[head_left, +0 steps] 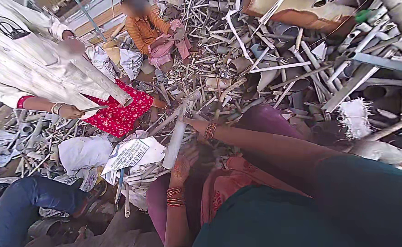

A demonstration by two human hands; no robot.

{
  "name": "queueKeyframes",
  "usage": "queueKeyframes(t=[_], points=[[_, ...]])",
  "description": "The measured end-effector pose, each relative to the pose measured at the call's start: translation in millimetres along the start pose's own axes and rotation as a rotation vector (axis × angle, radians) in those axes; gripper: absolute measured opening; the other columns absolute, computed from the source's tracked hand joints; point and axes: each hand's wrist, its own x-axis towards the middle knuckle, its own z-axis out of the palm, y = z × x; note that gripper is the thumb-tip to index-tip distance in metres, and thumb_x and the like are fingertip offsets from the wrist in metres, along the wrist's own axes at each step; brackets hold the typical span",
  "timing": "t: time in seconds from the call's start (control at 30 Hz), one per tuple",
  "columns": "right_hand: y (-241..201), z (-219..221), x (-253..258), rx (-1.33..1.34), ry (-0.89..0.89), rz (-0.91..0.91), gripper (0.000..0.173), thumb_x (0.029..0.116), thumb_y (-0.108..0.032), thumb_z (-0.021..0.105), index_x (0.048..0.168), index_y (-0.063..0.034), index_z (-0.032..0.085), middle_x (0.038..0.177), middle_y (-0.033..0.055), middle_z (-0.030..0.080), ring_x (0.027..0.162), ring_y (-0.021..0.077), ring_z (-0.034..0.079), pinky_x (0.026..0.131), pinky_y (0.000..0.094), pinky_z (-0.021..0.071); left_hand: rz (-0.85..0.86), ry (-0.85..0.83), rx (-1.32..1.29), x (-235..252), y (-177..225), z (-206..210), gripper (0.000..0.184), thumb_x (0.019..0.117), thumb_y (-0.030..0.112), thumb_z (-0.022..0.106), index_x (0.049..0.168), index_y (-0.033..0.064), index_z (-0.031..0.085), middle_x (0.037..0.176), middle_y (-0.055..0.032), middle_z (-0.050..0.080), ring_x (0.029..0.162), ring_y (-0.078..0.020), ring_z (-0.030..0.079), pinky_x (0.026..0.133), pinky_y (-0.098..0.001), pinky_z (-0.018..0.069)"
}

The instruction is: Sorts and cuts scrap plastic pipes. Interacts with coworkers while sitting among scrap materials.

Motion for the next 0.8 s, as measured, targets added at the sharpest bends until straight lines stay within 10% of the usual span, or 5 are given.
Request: queueKeyframes(t=[0.1, 0.2, 0.3, 0.4, 0.8], points=[[-6.8, 7.2, -2.3, 0.039, -0.073, -0.061, 0.051, 0.1066, -0.033, 0.058, 0.145, -0.0055, 0.040, 0.076, 0.0009, 0.046, 0.058, 0.0061, 0.043, 0.057, 0.0213, 0.0411, -0.030, -0.272, -0.186, 4.6, 3.2, -29.4, 0.057, 0.1105, 0.046, 0.019, 0.123, 0.0115, 0.062, 0.108, -0.0086, 0.077, 0.097, -0.0252, 0.075, 0.085, -0.0390, 0.0620], [-9.2, 6.2, -3.3, -0.051, -0.122, -0.124, 0.054, 0.1051, -0.031, 0.060, 0.149, -0.0075, 0.039, 0.090, 0.0084, 0.056, 0.065, 0.0094, 0.048, 0.061, 0.0252, 0.0429, 0.001, -0.229, -0.159, -5.2, 16.7, -35.2, 0.103, 0.0697, 0.090, 0.052, 0.132, 0.0079, 0.057, 0.110, -0.0125, 0.075, 0.093, -0.0282, 0.076, 0.073, -0.0422, 0.0628], [-5.5, 5.7, -0.1, -0.289, -0.192, -0.187, 0.062, 0.1029, -0.033, 0.064, 0.151, -0.0041, 0.038, 0.125, 0.0197, 0.062, 0.102, 0.0203, 0.063, 0.090, 0.0372, 0.0518, 0.062, -0.140, 0.073, -13.3, 13.6, -26.8, 0.090, 0.0758, 0.056, 0.083, 0.135, 0.0008, 0.045, 0.099, -0.0099, 0.075, 0.082, -0.0212, 0.075, 0.071, -0.0365, 0.0635], [-4.8, 8.9, 4.5, -0.588, -0.208, -0.177, 0.070, 0.1039, -0.040, 0.061, 0.153, 0.0036, 0.036, 0.136, 0.0299, 0.058, 0.127, 0.0375, 0.059, 0.109, 0.0528, 0.0440, 0.031, 0.126, 0.313, -11.8, 3.6, 3.1, 0.050, 0.0821, 0.010, 0.066, 0.125, -0.0026, 0.044, 0.070, -0.0020, 0.064, 0.055, -0.0101, 0.064, 0.055, -0.0259, 0.0583], [-6.4, 15.0, 14.6, -1.064, -0.329, -0.324, 0.033, 0.1079, -0.008, 0.048, 0.136, 0.0054, 0.055, 0.126, 0.0297, 0.061, 0.118, 0.0432, 0.062, 0.100, 0.0544, 0.0491, 0.037, 0.174, 0.259, -0.8, 1.7, -6.7, 0.072, 0.0879, 0.010, 0.058, 0.148, -0.0011, 0.021, 0.078, -0.0058, 0.060, 0.054, -0.0115, 0.062, 0.051, -0.0267, 0.0567]])
